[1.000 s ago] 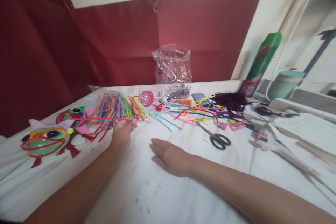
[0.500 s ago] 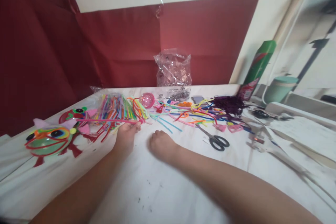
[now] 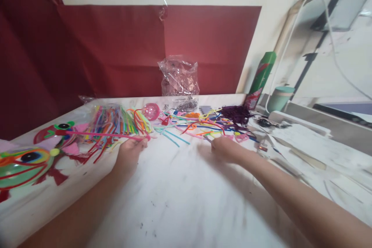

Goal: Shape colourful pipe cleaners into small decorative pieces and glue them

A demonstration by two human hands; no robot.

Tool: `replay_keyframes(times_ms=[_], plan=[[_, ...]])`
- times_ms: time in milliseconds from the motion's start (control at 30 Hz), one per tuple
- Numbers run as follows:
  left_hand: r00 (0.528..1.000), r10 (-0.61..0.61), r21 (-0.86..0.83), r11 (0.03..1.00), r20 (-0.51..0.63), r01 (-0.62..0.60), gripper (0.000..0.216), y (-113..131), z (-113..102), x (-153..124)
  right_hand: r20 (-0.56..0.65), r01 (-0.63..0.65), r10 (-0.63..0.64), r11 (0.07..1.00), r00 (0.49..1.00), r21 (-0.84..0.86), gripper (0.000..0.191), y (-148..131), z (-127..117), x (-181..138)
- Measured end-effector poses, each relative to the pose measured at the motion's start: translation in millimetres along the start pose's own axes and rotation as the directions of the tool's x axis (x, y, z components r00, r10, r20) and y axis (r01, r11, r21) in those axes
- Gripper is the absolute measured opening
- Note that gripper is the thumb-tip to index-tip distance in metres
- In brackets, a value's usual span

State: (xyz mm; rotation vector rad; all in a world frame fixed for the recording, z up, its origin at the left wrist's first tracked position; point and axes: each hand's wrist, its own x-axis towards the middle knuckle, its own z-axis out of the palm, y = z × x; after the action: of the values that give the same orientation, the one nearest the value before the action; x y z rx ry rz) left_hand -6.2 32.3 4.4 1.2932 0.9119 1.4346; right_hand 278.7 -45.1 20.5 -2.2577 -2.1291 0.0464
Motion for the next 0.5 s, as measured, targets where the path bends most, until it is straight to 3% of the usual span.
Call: replay_keyframes(times_ms=[100, 233, 333, 433, 500], plan=[[1.0, 0.0, -0.03, 1.0, 0.026, 0.001, 0.015, -2.7, 3.1, -2.4, -0.009, -0.037, 0.037, 0.999, 0.999, -0.035, 0.02, 12.0, 14.7, -26.4], [1.0, 0.011, -0.031, 0.999, 0.013, -0.011, 0.017, -2.8, 3.7, -3.8, -0.07, -0.025, 0.026, 1.0, 0.997, 0.019, 0.026, 15.1, 23.3, -29.0], [1.0, 0.026, -0.017, 1.0, 0.002, -0.026, 0.015, 0.6, 2.3, -4.5, -0.113, 0.061, -0.053, 0.996, 0.992, 0.071, 0.03, -0.4, 33.8, -32.6], [1.0, 0.027, 0.0, 1.0, 0.002, -0.027, 0.014, 4.5, 2.3, -5.7, -0.105, 0.252, -0.238, 0.956, 0.966, 0.152, 0.053, -19.4, 47.0, -43.8], [1.0, 0.023, 0.009, 1.0, 0.009, -0.023, 0.014, 6.5, 3.5, -6.8, -0.122, 0.296, -0.275, 0.931, 0.954, 0.213, 0.062, -28.1, 52.6, -49.1]])
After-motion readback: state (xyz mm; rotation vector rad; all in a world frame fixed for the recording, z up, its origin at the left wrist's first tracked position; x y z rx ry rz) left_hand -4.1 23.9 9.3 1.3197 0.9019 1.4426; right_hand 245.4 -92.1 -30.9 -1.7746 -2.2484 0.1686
